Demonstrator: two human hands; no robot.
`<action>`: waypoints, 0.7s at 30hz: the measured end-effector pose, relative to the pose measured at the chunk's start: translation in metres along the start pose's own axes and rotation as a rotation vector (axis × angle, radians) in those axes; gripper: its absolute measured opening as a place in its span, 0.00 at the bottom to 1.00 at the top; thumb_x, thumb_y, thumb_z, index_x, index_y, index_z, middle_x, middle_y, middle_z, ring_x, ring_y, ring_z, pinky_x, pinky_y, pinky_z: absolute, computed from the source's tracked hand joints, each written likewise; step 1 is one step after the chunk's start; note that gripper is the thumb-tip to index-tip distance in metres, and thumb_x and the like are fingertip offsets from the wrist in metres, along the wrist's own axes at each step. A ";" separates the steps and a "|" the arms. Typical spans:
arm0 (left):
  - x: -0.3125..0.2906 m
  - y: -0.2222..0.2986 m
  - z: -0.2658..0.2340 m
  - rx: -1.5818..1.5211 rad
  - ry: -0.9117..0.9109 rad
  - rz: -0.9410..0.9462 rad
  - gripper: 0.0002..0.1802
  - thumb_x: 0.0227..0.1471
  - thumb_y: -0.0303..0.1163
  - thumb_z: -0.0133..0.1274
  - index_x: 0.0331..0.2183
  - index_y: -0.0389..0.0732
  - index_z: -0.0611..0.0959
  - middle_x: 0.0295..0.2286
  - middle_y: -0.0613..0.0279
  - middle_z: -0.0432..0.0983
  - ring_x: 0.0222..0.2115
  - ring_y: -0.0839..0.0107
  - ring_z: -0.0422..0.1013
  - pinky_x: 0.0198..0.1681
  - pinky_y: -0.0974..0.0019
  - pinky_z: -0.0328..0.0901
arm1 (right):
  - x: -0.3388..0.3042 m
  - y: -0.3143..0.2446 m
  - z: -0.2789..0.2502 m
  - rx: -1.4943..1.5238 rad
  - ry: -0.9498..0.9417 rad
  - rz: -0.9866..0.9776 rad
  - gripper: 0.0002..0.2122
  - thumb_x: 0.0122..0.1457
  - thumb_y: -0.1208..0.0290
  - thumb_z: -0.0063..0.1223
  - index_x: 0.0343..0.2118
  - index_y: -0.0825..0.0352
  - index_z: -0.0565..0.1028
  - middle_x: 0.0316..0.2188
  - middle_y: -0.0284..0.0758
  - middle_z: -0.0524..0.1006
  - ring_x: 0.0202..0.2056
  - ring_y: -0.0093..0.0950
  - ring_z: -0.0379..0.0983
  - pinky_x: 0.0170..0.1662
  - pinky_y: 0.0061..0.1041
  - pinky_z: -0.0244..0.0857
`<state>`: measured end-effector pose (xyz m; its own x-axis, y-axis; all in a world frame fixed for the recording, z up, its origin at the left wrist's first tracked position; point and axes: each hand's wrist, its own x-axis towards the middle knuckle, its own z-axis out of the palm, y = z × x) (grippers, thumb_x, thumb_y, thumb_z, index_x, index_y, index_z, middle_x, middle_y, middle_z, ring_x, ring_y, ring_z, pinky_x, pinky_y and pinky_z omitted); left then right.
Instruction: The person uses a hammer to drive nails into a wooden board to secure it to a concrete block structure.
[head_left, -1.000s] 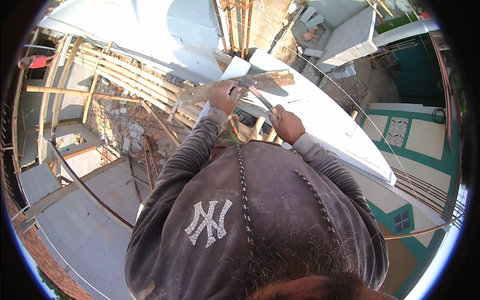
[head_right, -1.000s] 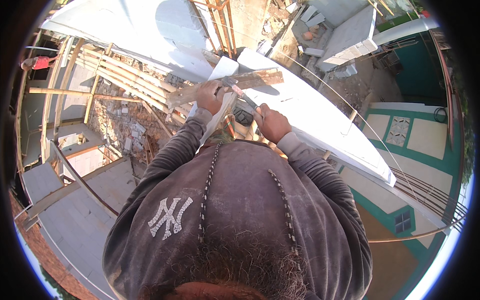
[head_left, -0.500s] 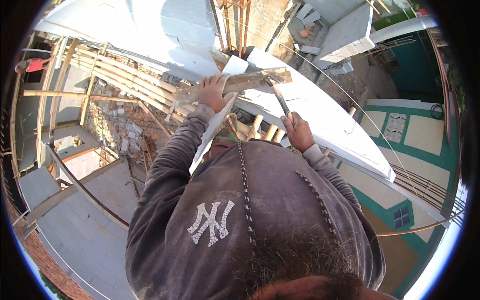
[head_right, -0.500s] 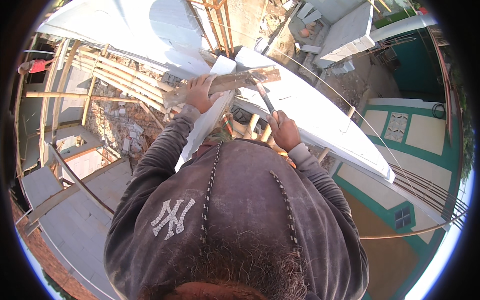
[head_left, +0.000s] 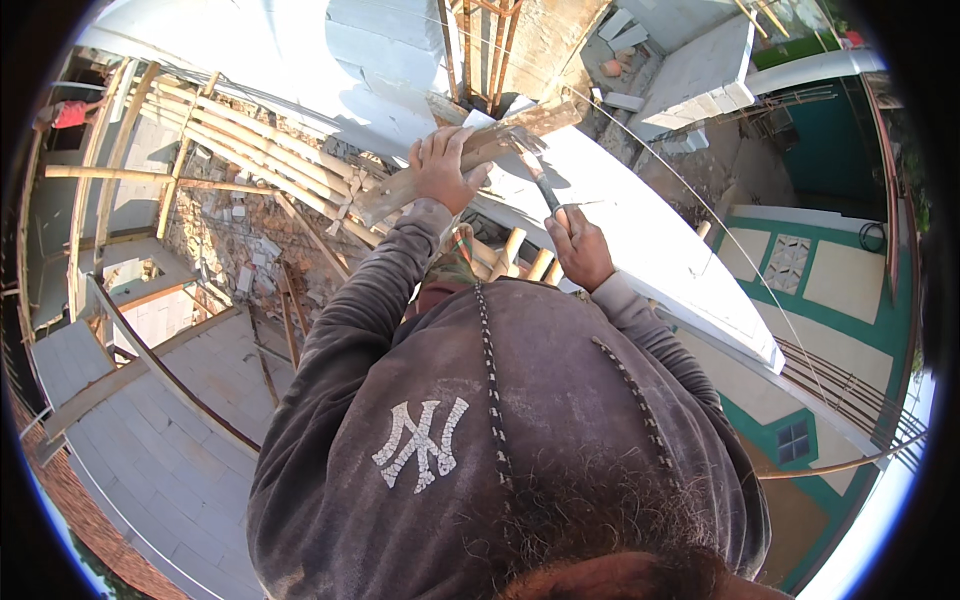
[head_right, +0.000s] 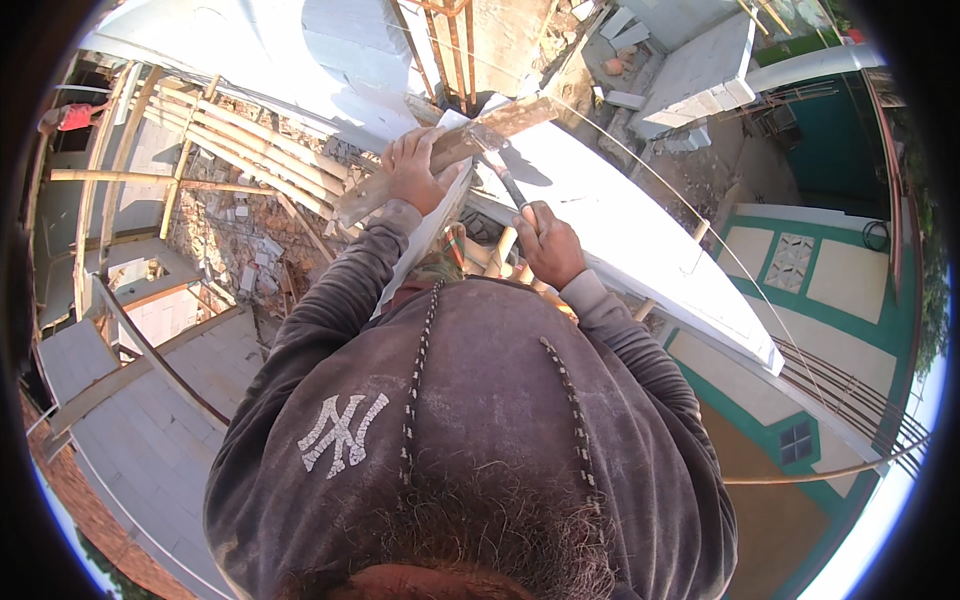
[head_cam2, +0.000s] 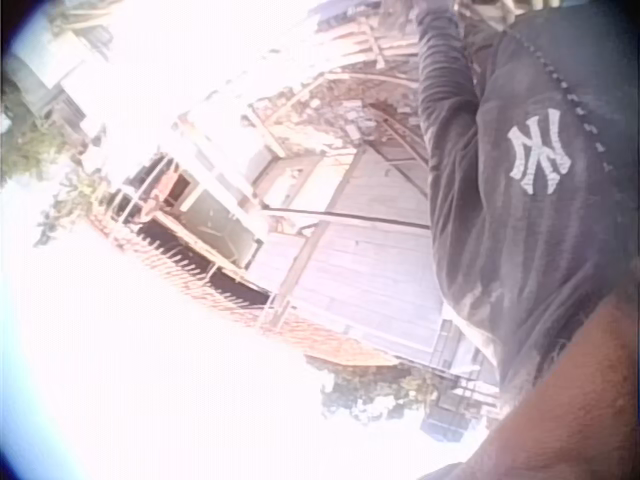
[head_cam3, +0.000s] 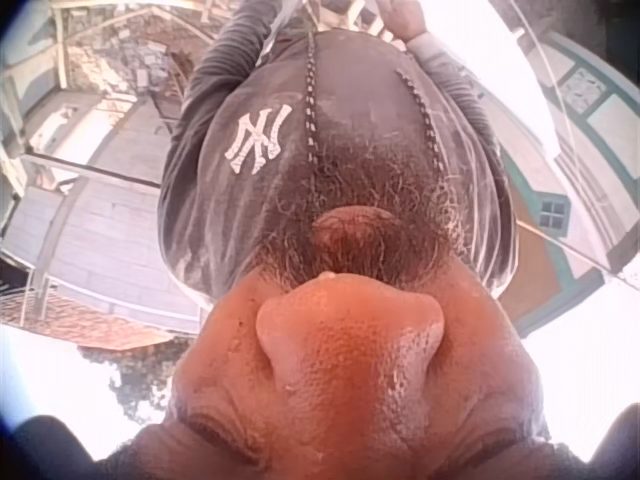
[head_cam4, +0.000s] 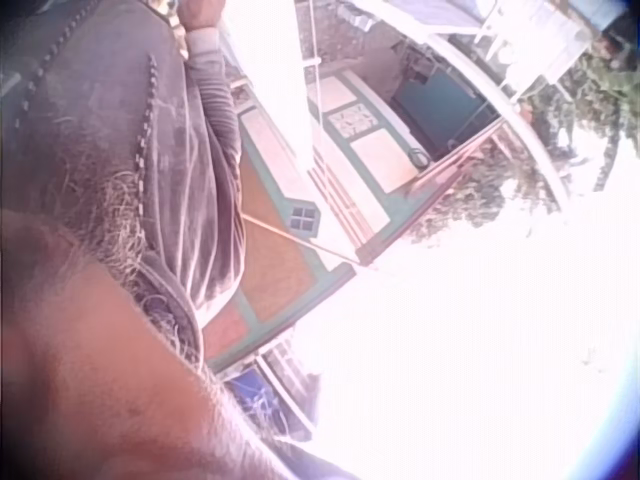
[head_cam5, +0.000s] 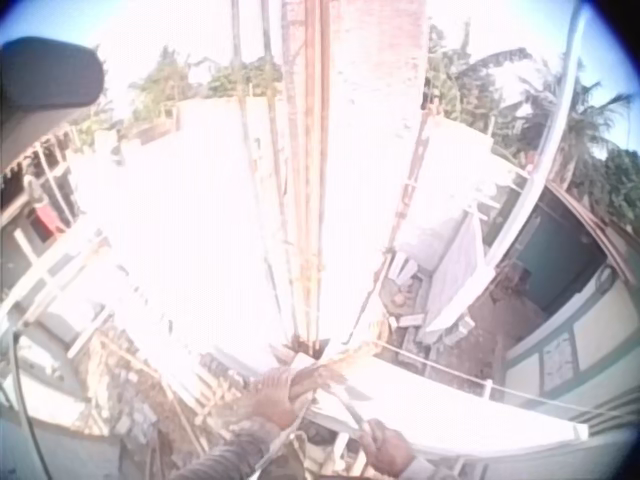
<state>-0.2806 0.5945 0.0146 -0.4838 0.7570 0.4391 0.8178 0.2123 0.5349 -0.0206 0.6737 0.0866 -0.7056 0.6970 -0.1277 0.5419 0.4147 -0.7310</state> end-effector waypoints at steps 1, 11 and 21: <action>0.001 -0.004 0.003 -0.030 -0.033 0.013 0.26 0.51 0.44 0.63 0.51 0.47 0.82 0.48 0.61 0.77 0.53 0.56 0.68 0.61 0.45 0.54 | 0.004 -0.001 0.001 -0.003 -0.002 -0.009 0.12 0.68 0.62 0.53 0.41 0.67 0.72 0.23 0.52 0.77 0.29 0.56 0.76 0.32 0.50 0.67; -0.003 -0.030 0.031 -0.123 0.029 -0.004 0.07 0.54 0.37 0.61 0.34 0.47 0.89 0.38 0.68 0.82 0.46 0.61 0.73 0.53 0.56 0.62 | 0.015 0.001 0.006 -0.027 -0.044 -0.010 0.13 0.68 0.60 0.53 0.42 0.67 0.72 0.24 0.51 0.78 0.29 0.55 0.77 0.33 0.50 0.68; -0.001 -0.031 0.029 -0.134 -0.004 -0.038 0.07 0.54 0.38 0.62 0.31 0.45 0.87 0.38 0.67 0.81 0.47 0.60 0.72 0.52 0.53 0.61 | 0.020 -0.013 0.013 -0.136 -0.079 -0.034 0.16 0.70 0.57 0.51 0.42 0.68 0.70 0.24 0.52 0.78 0.28 0.56 0.77 0.31 0.51 0.69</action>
<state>-0.2966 0.6050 -0.0234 -0.5124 0.7523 0.4142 0.7498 0.1569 0.6428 -0.0474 0.6749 0.0852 -0.7552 0.6353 -0.1611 0.5705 0.5162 -0.6388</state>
